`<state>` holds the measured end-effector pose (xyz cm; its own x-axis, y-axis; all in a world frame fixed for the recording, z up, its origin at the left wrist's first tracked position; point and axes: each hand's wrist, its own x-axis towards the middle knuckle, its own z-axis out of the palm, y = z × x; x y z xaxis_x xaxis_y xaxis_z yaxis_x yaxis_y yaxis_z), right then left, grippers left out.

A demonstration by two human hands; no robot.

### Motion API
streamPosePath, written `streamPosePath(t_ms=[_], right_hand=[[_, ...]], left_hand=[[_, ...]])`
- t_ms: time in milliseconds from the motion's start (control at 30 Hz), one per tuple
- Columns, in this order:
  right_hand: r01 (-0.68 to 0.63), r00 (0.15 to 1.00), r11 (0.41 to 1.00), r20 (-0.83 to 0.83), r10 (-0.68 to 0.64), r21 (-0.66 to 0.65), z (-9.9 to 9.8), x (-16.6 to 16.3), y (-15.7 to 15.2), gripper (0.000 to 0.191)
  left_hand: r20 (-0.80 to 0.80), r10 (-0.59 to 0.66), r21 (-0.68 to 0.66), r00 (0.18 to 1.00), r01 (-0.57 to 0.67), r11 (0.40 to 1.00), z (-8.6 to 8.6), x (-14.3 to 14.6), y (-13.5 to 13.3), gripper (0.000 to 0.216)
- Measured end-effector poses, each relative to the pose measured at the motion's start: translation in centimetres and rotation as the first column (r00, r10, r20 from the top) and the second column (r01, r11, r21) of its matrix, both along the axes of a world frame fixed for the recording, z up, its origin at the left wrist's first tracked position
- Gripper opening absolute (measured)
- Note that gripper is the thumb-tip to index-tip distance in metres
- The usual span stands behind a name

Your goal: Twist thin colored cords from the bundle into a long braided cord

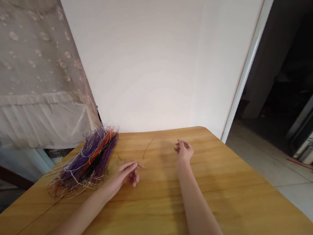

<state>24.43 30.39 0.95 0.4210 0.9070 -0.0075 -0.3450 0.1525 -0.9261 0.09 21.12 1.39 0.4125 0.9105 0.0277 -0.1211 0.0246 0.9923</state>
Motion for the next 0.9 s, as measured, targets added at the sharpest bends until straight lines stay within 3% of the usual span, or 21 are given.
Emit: streamPosePath(t_ms=[100,233,333,600,900], right_hand=[[-0.231,0.969,0.973,0.093,0.228,0.014,-0.1,-2.6,-0.6,0.027],[-0.574,0.789,0.819,0.28,0.547,0.02,0.3,-7.4,-2.6,0.021],[-0.683,0.68,0.729,0.402,0.613,0.044,0.4,-10.3,-4.2,0.018],[-0.615,0.711,0.78,0.509,0.485,0.115,-0.3,-11.5,-4.6,0.015],[-0.556,0.802,0.822,0.341,0.49,0.128,-0.8,-12.2,-5.1,0.018]], left_hand=[[0.084,0.127,0.036,0.988,-0.13,0.991,-0.2,-0.4,0.8,0.035],[0.121,0.19,0.052,0.974,-0.197,0.979,0.1,-0.7,1.1,0.034],[0.088,0.203,0.049,0.975,-0.208,0.977,0.3,-1.0,1.1,0.027],[-0.067,0.208,-0.002,0.976,-0.209,0.978,-0.7,-1.3,1.9,0.026],[-0.077,0.167,0.035,0.983,-0.165,0.986,-0.7,-0.6,1.4,0.031]])
